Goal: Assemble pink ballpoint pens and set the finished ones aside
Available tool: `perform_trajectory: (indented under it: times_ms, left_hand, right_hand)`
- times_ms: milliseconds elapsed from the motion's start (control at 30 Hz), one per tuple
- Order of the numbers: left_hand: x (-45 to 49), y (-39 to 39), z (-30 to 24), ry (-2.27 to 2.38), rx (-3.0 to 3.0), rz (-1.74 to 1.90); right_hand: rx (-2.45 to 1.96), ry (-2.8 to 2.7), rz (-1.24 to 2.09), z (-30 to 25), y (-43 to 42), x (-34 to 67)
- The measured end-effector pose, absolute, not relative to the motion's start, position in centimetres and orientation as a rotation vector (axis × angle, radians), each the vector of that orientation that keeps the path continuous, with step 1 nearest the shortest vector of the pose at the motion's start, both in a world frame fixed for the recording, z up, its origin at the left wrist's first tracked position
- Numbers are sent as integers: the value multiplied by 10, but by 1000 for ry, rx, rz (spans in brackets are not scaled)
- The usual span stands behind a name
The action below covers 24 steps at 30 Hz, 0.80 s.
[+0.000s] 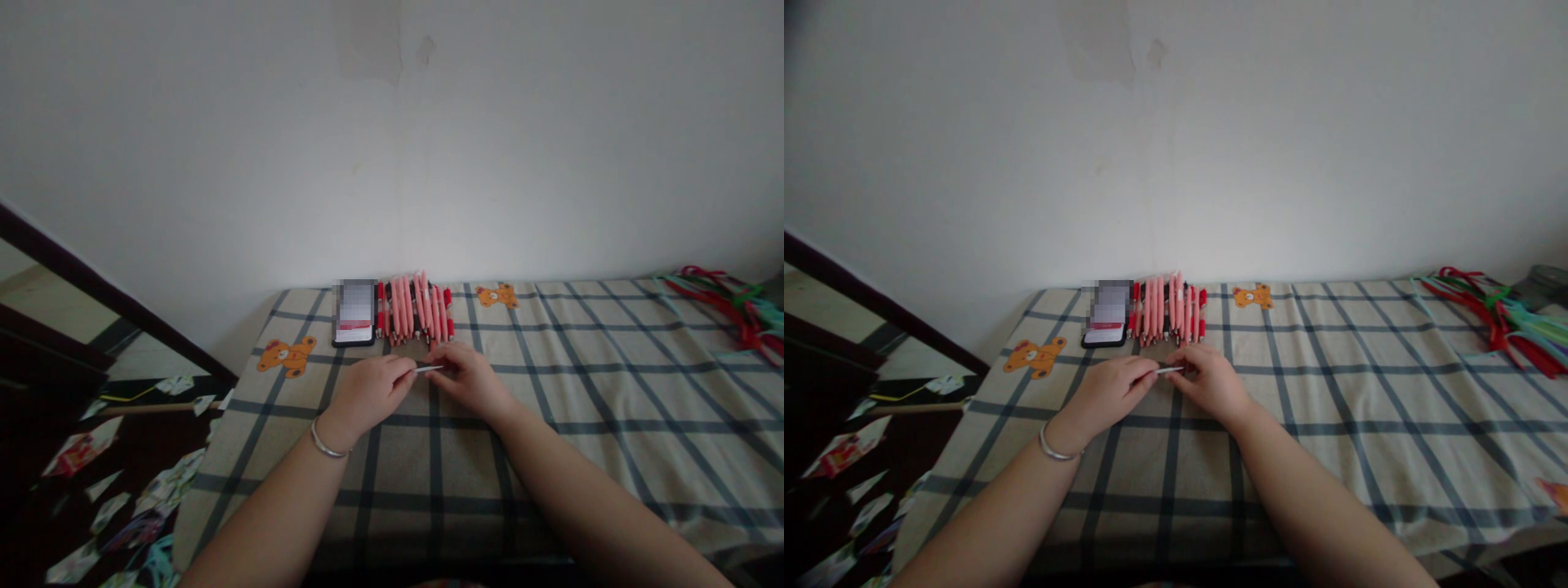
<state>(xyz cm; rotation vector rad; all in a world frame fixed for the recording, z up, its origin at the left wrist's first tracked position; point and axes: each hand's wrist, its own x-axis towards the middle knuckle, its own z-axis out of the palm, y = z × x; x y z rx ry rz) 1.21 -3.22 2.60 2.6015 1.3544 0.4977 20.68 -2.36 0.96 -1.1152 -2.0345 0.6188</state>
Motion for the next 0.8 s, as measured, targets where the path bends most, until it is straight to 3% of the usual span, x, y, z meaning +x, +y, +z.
perform_trajectory:
  times_ms: [800]
  left_hand:
    - [12,-31,21,1396,2581,436]
  right_hand:
    - [-1074,-2041,506,9,-22,208]
